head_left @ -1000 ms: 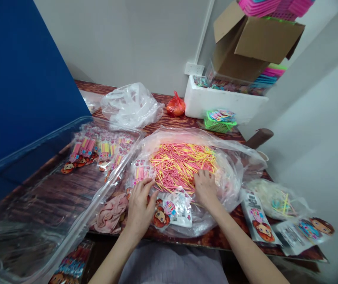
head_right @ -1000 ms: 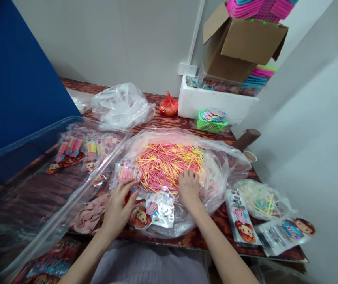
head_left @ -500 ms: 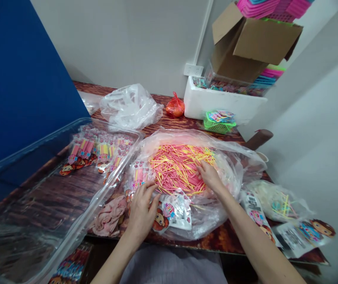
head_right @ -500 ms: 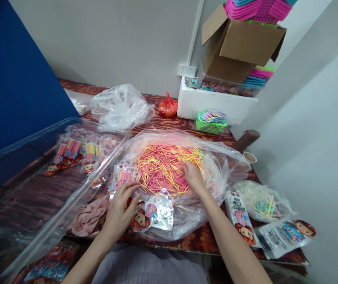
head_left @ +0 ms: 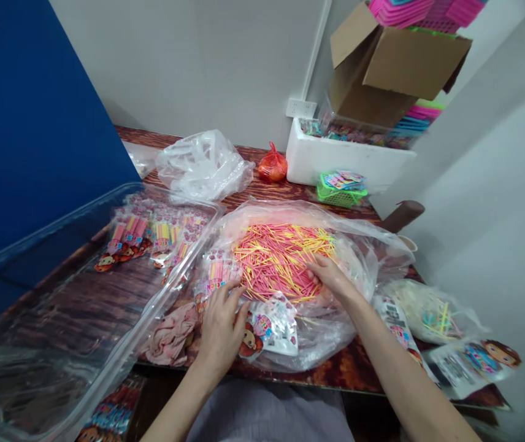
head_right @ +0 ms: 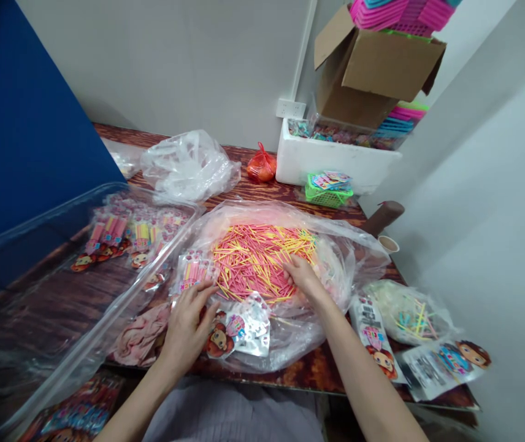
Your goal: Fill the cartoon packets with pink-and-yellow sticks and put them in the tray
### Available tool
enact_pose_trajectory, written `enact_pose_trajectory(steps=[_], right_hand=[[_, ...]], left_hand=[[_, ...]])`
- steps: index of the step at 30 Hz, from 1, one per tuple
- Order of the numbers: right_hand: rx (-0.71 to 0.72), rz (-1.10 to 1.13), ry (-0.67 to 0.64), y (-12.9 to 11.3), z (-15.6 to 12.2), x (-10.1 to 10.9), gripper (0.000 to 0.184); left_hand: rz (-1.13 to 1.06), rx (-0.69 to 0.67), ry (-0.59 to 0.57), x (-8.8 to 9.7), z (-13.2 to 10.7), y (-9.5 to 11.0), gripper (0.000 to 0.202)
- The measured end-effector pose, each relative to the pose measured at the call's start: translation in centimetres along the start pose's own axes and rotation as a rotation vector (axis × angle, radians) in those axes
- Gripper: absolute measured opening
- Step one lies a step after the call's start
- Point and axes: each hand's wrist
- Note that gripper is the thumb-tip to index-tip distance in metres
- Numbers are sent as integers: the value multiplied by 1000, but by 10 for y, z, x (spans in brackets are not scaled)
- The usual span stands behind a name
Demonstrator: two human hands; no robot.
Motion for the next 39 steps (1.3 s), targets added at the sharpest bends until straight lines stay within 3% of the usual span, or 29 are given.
enact_pose_trajectory(steps=[4,8,11,14,17,20,24,27,30,32,36,39], right_hand=[[-46,181,-129,-5,-21,-2,36],[-147,473,-314,-6,-43,-15,41],[-207,633,-438,-5,-57,-28,36],[-202,657,-479,-2,-67,-33,31],[-177,669,-461,4,-73,-31,29],[-164,700,-437,10,-78,-37,28],[16,687,-258,17,-85,-65,22],[246,497,-71,29,-90,-90,16],[331,325,26,43,-92,-105,22],[331,273,37,46,-93,-107,23],[301,305,0,40,-96,-100,17],[299,342,31,31,-100,-94,17]], left_hand=[[-82,3,-31,-3,13,8,24],[-136,-35,-71,-23,42,19,32],[-94,-34,-202,-40,60,26,27],[-45,-8,-348,-47,70,24,26],[-7,27,-343,-44,77,15,34],[20,30,-220,-36,80,12,30],[-135,-111,-79,-29,63,32,42],[-160,-303,-209,-31,33,48,52],[-119,-440,-357,-37,6,50,52],[-149,-369,-321,-39,-5,44,53],[-202,-47,-109,-41,-13,26,44],[-100,-10,-182,-46,-15,18,26]])
Point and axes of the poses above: each hand's wrist, its own z-axis towards the middle knuckle, its own x-axis out of the back of the hand, y = z × x, and after that the axes turned 5 degrees about -x, right-handed
